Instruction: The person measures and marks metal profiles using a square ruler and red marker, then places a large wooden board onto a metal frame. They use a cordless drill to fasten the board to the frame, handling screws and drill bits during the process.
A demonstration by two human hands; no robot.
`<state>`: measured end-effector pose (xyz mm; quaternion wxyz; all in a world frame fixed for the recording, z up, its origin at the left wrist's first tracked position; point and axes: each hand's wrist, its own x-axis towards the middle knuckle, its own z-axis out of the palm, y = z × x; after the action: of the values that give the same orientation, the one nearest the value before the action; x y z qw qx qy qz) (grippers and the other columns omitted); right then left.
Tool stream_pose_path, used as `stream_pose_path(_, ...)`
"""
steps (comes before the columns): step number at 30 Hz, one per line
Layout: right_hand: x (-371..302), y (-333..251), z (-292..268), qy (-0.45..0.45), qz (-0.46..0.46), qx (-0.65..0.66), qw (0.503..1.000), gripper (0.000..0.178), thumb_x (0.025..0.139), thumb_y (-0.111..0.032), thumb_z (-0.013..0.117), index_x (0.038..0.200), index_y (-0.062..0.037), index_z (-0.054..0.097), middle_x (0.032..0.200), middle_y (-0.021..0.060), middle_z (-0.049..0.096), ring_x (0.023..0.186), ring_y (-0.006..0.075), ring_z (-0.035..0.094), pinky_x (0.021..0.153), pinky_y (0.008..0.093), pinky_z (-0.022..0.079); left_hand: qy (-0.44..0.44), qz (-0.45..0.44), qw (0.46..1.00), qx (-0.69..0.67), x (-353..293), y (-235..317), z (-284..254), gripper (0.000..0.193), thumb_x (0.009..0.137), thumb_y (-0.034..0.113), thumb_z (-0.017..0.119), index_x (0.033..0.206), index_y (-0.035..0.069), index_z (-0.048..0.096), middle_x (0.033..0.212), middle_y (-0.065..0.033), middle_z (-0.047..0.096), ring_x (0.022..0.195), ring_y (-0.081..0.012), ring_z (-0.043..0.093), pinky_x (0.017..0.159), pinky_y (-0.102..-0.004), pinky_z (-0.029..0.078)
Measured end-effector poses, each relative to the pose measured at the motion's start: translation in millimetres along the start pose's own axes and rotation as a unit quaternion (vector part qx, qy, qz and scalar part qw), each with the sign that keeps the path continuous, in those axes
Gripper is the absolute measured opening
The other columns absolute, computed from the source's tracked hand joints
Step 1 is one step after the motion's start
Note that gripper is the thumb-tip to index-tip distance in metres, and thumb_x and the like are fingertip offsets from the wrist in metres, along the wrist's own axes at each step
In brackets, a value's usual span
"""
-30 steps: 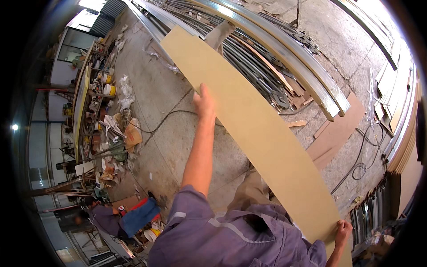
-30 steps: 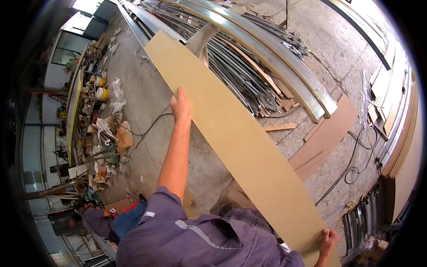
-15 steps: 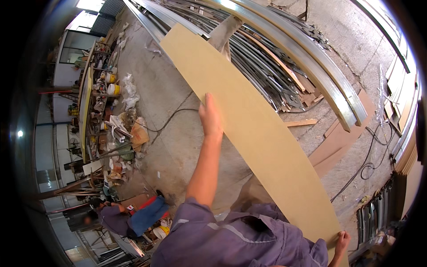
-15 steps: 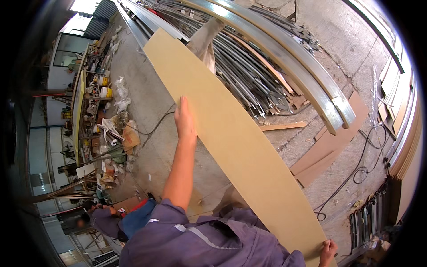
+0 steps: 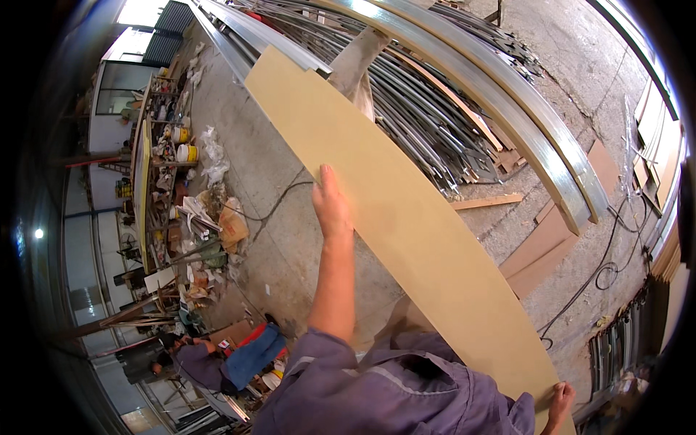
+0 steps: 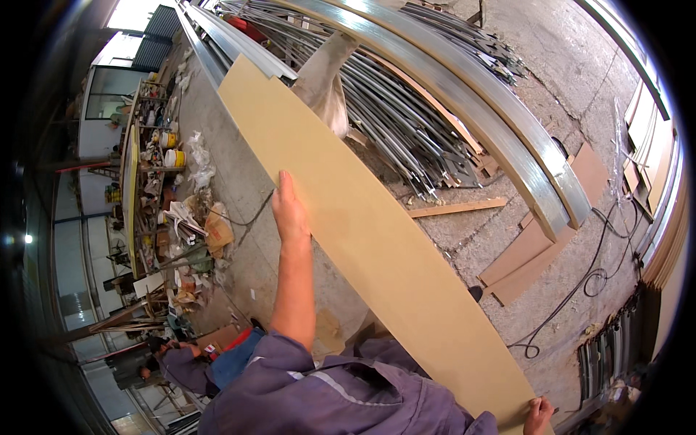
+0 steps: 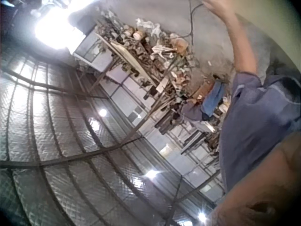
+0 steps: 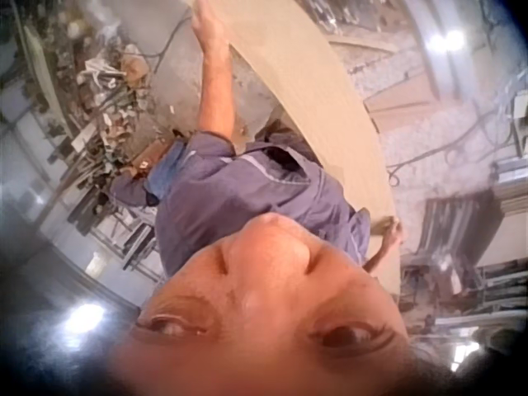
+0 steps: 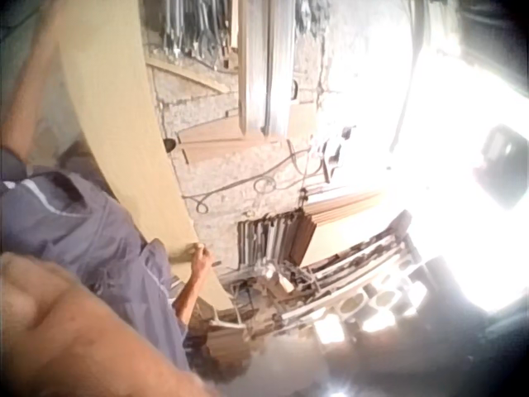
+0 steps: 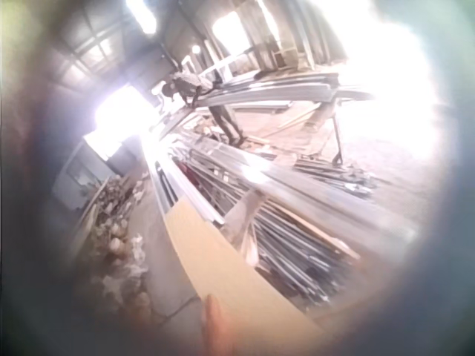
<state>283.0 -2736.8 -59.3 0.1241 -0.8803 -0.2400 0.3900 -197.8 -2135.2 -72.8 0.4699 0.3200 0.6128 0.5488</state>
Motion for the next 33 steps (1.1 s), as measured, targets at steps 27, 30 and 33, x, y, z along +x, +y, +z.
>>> stream_pose_path(27, -16, -24, 2, 0.049, -0.082, 0.024, 0.995, 0.048, 0.1, -0.037, 0.057, 0.067, -0.0029, 0.049, 0.061, -0.0044, 0.038, 0.06, 0.0069, 0.035, 0.053, 0.0306, 0.026, 0.05, 0.131, 0.989, 0.048, 38, -17, -33, 0.052, 0.101, 0.036, 0.056, 0.116, -0.013, 0.059, 0.112, -0.0189, 0.069, 0.098, -0.0262, 0.069, 0.083, -0.0365, 0.054)
stream_pose_path(30, -22, -23, 13, 0.06, -0.053, 0.061, 0.995, 0.048, 0.099, -0.037, 0.059, 0.066, -0.0037, 0.051, 0.058, -0.0044, 0.037, 0.059, 0.0065, 0.036, 0.052, 0.0304, 0.026, 0.056, 0.128, 0.987, 0.081, 23, -9, -27, 0.054, 0.1, 0.038, 0.057, 0.115, -0.015, 0.059, 0.111, -0.0212, 0.069, 0.097, -0.0281, 0.069, 0.083, -0.0375, 0.054)
stream_pose_path(33, -25, -35, 16, 0.061, -0.088, 0.05, 0.993, 0.049, 0.098, -0.039, 0.059, 0.068, -0.0014, 0.053, 0.056, -0.0022, 0.039, 0.058, 0.0082, 0.039, 0.053, 0.0333, 0.03, 0.1, 0.108, 0.973, 0.179, 9, -4, -24, 0.059, 0.099, 0.041, 0.056, 0.113, -0.016, 0.06, 0.109, -0.025, 0.07, 0.096, -0.0309, 0.07, 0.081, -0.0392, 0.054)
